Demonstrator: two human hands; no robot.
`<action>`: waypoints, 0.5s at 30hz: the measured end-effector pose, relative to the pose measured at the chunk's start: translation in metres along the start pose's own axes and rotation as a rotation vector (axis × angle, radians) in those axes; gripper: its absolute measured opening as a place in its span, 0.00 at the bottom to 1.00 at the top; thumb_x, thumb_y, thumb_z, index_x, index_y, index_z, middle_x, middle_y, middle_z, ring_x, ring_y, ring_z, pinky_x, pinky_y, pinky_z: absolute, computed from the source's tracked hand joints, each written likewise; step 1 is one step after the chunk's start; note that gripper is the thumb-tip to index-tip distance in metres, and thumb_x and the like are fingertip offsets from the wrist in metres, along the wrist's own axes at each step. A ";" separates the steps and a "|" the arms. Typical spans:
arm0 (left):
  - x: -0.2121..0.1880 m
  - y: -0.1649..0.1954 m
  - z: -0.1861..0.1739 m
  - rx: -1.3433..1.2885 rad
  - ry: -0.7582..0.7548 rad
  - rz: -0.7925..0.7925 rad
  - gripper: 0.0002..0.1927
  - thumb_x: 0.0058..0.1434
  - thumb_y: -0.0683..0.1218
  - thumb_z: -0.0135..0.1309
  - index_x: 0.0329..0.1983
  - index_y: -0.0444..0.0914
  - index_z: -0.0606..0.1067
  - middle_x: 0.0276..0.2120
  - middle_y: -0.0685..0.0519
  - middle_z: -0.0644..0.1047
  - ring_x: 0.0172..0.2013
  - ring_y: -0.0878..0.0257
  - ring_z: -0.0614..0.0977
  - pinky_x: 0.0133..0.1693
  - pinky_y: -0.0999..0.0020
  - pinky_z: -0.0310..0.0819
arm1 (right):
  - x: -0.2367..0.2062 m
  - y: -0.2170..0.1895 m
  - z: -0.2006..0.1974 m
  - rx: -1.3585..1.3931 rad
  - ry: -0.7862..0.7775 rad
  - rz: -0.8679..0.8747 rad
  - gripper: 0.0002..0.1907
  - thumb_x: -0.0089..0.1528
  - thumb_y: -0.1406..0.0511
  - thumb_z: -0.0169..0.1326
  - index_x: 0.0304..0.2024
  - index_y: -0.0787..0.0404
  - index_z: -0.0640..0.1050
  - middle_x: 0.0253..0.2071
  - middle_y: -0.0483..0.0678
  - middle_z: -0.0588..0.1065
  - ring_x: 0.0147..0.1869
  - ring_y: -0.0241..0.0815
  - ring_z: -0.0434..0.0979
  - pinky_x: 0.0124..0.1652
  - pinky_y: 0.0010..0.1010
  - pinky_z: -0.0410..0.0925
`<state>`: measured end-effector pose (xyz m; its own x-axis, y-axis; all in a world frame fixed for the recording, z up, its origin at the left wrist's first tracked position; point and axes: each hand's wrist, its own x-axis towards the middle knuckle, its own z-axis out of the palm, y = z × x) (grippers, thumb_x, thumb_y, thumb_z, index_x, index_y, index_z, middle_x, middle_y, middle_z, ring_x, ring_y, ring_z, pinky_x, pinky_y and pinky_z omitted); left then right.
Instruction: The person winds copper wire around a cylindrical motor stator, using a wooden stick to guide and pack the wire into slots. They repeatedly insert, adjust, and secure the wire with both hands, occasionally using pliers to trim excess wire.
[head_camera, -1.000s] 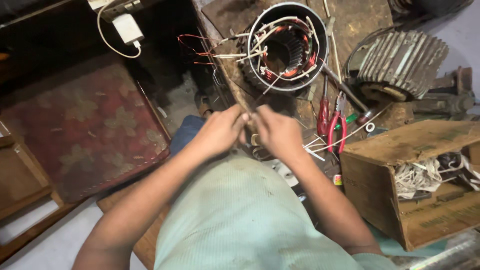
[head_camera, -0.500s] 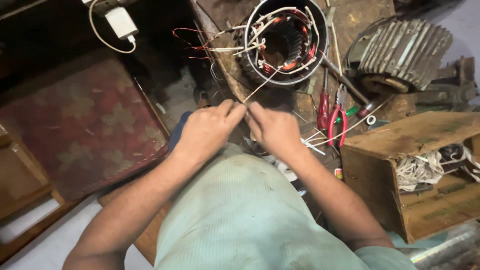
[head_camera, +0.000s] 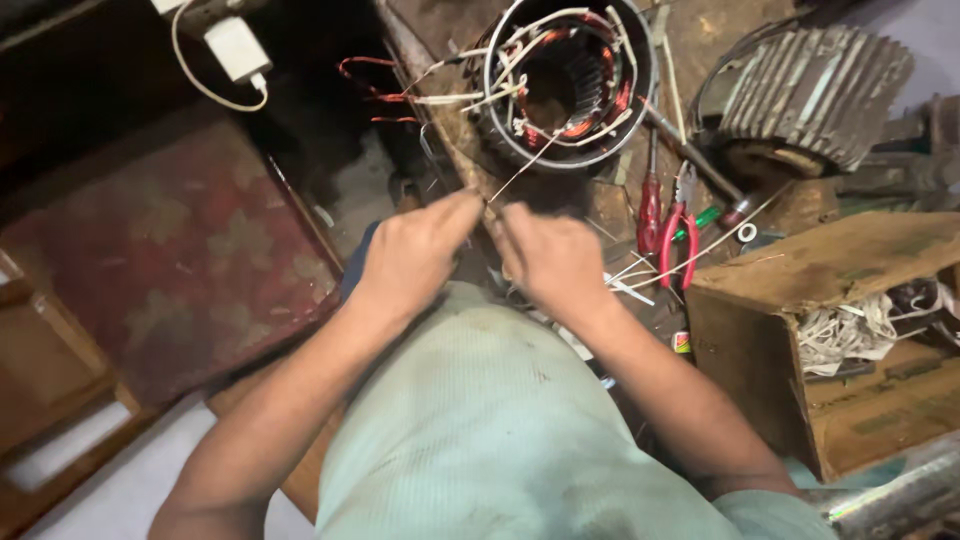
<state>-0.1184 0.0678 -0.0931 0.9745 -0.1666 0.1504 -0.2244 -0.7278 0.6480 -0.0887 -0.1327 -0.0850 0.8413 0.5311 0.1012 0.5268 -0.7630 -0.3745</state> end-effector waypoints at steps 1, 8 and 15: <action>-0.001 0.000 -0.001 0.096 0.014 0.121 0.16 0.58 0.39 0.52 0.50 0.37 0.77 0.44 0.46 0.83 0.32 0.53 0.85 0.31 0.62 0.79 | 0.002 0.001 0.001 -0.025 0.044 0.054 0.10 0.67 0.62 0.57 0.36 0.60 0.73 0.23 0.53 0.74 0.26 0.57 0.77 0.29 0.48 0.68; -0.005 -0.006 0.004 0.236 -0.057 0.190 0.06 0.59 0.40 0.53 0.39 0.38 0.72 0.30 0.51 0.78 0.29 0.56 0.83 0.33 0.61 0.77 | -0.001 0.014 0.022 0.178 0.030 0.202 0.08 0.67 0.62 0.56 0.38 0.59 0.73 0.25 0.56 0.75 0.30 0.61 0.78 0.28 0.49 0.68; 0.014 0.004 0.021 -0.029 -0.271 -0.232 0.05 0.60 0.44 0.51 0.38 0.39 0.72 0.28 0.46 0.80 0.28 0.55 0.84 0.29 0.63 0.78 | -0.002 0.005 0.031 0.212 -0.069 0.123 0.10 0.65 0.62 0.57 0.36 0.61 0.72 0.24 0.57 0.75 0.28 0.63 0.77 0.28 0.51 0.68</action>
<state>-0.1051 0.0488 -0.1044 0.9635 -0.1726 -0.2045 0.0067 -0.7484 0.6632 -0.0919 -0.1262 -0.1161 0.8836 0.4680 -0.0175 0.3772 -0.7333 -0.5657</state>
